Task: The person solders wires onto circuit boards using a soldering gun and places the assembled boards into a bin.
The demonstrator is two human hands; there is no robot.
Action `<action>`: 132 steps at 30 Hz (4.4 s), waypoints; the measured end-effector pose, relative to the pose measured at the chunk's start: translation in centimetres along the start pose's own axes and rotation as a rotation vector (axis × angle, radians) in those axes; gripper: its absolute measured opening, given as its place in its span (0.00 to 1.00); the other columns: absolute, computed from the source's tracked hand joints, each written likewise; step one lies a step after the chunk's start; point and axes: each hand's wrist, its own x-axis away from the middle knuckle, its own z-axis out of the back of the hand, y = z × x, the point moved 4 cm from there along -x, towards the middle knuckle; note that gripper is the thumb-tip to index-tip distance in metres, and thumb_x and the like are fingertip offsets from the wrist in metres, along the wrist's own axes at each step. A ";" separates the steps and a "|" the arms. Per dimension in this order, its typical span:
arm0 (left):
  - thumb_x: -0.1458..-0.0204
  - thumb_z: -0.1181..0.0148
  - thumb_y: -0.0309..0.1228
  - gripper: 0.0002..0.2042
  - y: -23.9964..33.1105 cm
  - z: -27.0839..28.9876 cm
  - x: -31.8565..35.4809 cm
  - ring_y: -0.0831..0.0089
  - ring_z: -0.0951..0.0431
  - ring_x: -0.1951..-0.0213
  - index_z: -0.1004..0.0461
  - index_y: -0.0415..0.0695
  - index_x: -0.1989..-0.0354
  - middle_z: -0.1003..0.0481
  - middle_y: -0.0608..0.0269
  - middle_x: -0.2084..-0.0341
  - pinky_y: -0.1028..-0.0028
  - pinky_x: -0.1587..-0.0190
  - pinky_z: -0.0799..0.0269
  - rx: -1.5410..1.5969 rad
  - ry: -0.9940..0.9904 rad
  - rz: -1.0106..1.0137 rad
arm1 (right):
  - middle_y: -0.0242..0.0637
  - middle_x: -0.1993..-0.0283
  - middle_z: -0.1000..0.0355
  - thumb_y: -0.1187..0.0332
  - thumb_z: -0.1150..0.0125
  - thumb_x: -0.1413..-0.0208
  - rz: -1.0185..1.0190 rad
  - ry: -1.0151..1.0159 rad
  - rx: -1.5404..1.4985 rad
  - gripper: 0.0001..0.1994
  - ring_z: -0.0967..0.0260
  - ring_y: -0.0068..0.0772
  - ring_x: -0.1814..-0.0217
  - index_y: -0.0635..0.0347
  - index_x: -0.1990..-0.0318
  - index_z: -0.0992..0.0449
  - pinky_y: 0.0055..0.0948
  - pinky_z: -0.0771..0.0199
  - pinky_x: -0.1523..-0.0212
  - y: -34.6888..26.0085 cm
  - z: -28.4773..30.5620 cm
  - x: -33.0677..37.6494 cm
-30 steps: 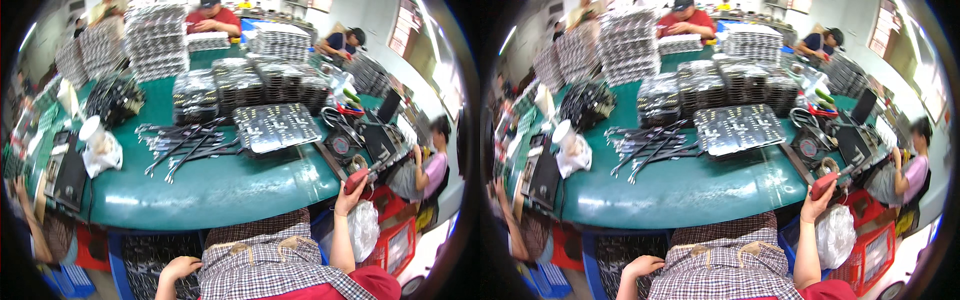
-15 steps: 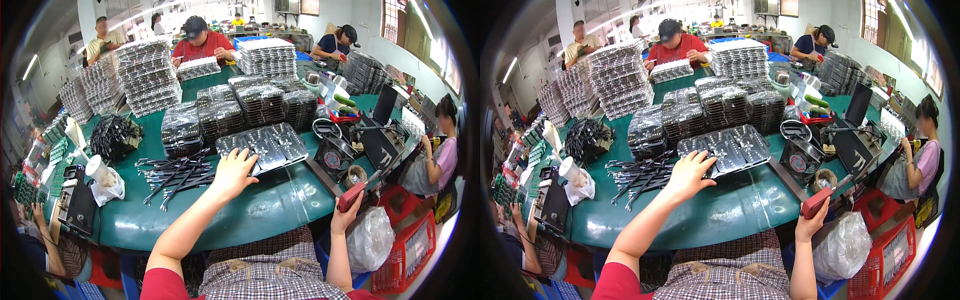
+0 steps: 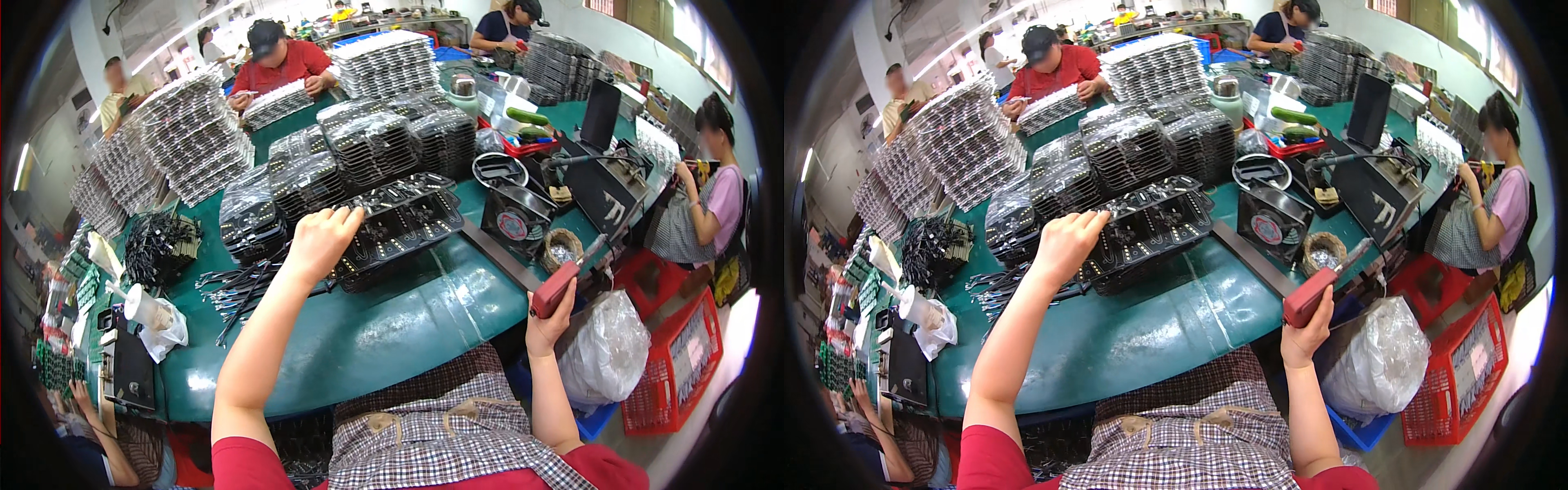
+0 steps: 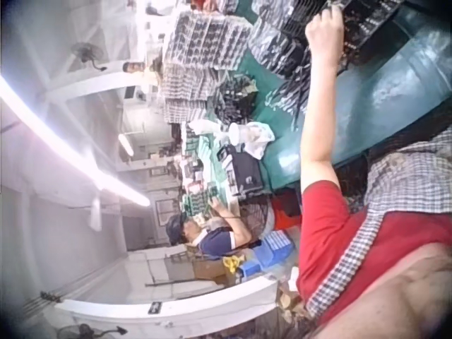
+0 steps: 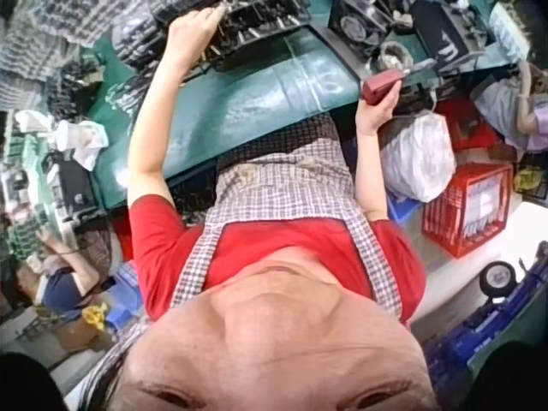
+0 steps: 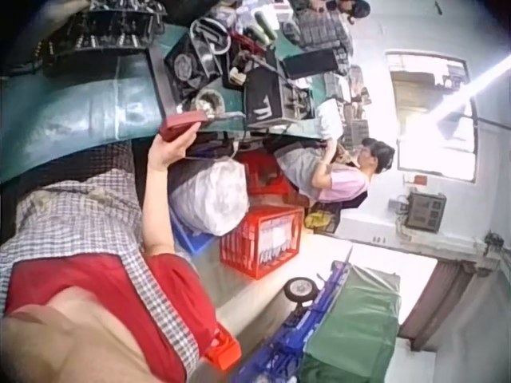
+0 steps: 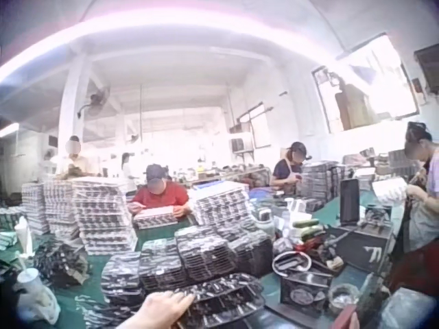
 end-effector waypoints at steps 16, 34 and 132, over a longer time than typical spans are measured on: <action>0.52 0.49 0.26 0.13 14.6 10.0 10.9 0.67 0.22 0.66 0.24 0.39 0.59 0.22 0.58 0.62 0.80 0.73 0.31 0.153 0.026 -0.011 | 0.48 0.50 0.34 0.82 0.35 0.65 0.001 -0.016 0.004 0.43 0.32 0.52 0.51 0.59 0.36 0.48 0.36 0.30 0.54 0.5 -0.1 0.0; 0.61 0.36 0.48 0.38 17.5 2.7 10.9 0.45 0.53 0.36 0.43 0.62 0.38 0.49 0.52 0.37 0.40 0.42 0.53 0.557 -0.519 -0.003 | 0.48 0.44 0.38 0.79 0.30 0.63 -0.043 -0.042 -0.053 0.45 0.34 0.46 0.46 0.57 0.35 0.49 0.34 0.32 0.50 0.5 0.5 -0.2; 0.57 0.39 0.30 0.16 -6.2 -4.9 18.4 0.58 0.26 0.64 0.35 0.40 0.61 0.29 0.55 0.70 0.62 0.63 0.29 0.121 -0.226 0.793 | 0.37 0.65 0.35 0.75 0.44 0.53 -0.087 -0.691 -0.334 0.24 0.40 0.15 0.79 0.66 0.47 0.42 0.15 0.39 0.77 -11.1 14.8 -13.6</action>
